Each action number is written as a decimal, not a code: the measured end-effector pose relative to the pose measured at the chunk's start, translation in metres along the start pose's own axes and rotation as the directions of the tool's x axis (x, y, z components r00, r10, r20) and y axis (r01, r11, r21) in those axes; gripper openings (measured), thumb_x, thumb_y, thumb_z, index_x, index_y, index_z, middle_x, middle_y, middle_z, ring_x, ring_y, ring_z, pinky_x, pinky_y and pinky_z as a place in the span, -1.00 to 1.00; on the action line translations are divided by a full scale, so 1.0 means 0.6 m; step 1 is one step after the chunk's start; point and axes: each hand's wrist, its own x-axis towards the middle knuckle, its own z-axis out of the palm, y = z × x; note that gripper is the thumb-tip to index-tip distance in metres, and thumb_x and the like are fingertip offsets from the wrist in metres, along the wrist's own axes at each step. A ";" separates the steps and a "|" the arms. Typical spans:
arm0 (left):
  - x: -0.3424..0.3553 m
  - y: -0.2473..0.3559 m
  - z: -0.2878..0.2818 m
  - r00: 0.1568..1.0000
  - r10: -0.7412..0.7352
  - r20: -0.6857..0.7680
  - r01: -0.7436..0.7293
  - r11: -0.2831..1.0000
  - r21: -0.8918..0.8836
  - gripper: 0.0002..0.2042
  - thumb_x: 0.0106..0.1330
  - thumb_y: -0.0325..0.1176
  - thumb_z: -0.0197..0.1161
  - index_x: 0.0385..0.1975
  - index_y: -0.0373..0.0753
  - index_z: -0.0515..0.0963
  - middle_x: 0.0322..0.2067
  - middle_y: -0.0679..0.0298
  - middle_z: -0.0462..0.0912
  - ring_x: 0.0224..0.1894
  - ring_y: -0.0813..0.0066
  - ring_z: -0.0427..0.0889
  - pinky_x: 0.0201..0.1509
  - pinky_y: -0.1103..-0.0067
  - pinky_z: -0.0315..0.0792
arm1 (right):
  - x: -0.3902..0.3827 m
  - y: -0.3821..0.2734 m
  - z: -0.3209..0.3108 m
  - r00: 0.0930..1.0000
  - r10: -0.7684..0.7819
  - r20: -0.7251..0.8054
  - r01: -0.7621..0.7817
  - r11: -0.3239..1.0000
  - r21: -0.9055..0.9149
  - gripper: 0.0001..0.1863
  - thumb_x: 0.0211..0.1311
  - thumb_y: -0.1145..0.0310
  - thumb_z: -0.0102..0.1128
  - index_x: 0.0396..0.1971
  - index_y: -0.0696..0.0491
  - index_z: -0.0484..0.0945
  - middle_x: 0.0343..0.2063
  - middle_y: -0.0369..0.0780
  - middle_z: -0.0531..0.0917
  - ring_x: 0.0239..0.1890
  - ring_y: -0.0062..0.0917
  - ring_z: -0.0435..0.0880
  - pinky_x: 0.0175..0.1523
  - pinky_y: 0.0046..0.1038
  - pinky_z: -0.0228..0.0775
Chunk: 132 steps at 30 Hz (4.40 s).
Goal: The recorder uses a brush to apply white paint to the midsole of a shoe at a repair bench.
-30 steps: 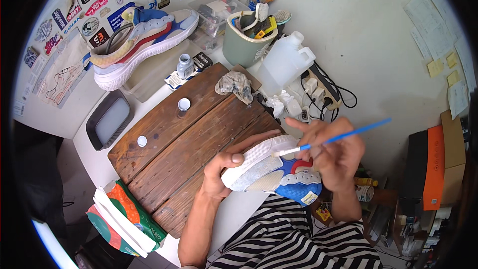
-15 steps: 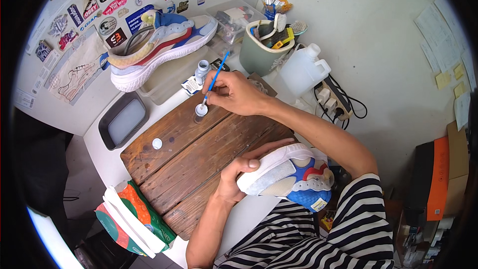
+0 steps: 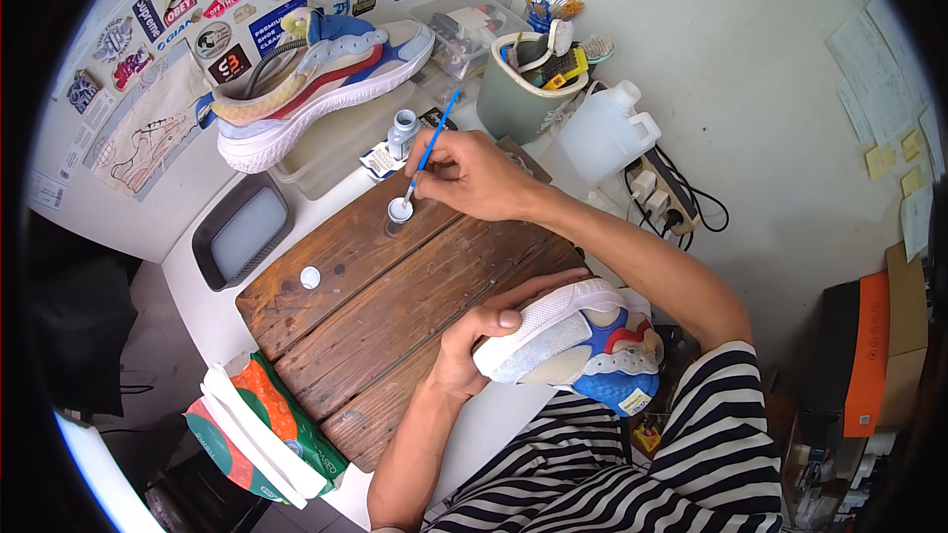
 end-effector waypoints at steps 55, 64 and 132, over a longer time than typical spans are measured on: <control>-0.005 0.012 0.015 0.996 -0.025 -0.087 0.036 0.990 0.135 0.02 -0.09 0.12 0.10 0.43 -0.44 0.22 0.31 -0.24 0.38 0.30 -0.06 0.44 0.40 0.34 0.24 | -0.343 -0.188 0.018 0.827 -0.216 -0.519 0.201 0.976 -0.085 -0.93 0.34 0.60 0.12 -0.24 0.17 0.43 -0.56 -0.10 0.64 -0.44 -0.46 0.71 0.28 0.20 0.37; -0.004 0.011 0.016 0.996 -0.019 -0.092 0.033 0.989 0.147 0.02 -0.09 0.12 0.10 0.42 -0.44 0.23 0.31 -0.24 0.38 0.30 -0.06 0.44 0.40 0.32 0.23 | -0.331 -0.200 0.027 0.833 -0.282 -0.477 0.290 0.955 -0.058 -0.86 0.21 0.69 0.20 -0.24 0.23 0.52 -0.48 -0.12 0.70 -0.35 -0.47 0.76 0.29 0.14 0.37; -0.006 0.002 -0.001 1.000 0.006 -0.019 -0.006 1.000 -0.007 -0.04 0.04 0.08 0.14 0.42 -0.48 0.19 0.33 -0.20 0.37 0.34 0.03 0.43 0.45 0.37 0.24 | 0.010 -0.001 0.010 0.997 0.026 0.067 -0.025 1.000 -0.017 -0.91 0.32 0.60 0.20 -0.22 0.20 0.52 -0.29 -0.19 0.70 -0.16 -0.59 0.69 -0.01 -0.44 0.62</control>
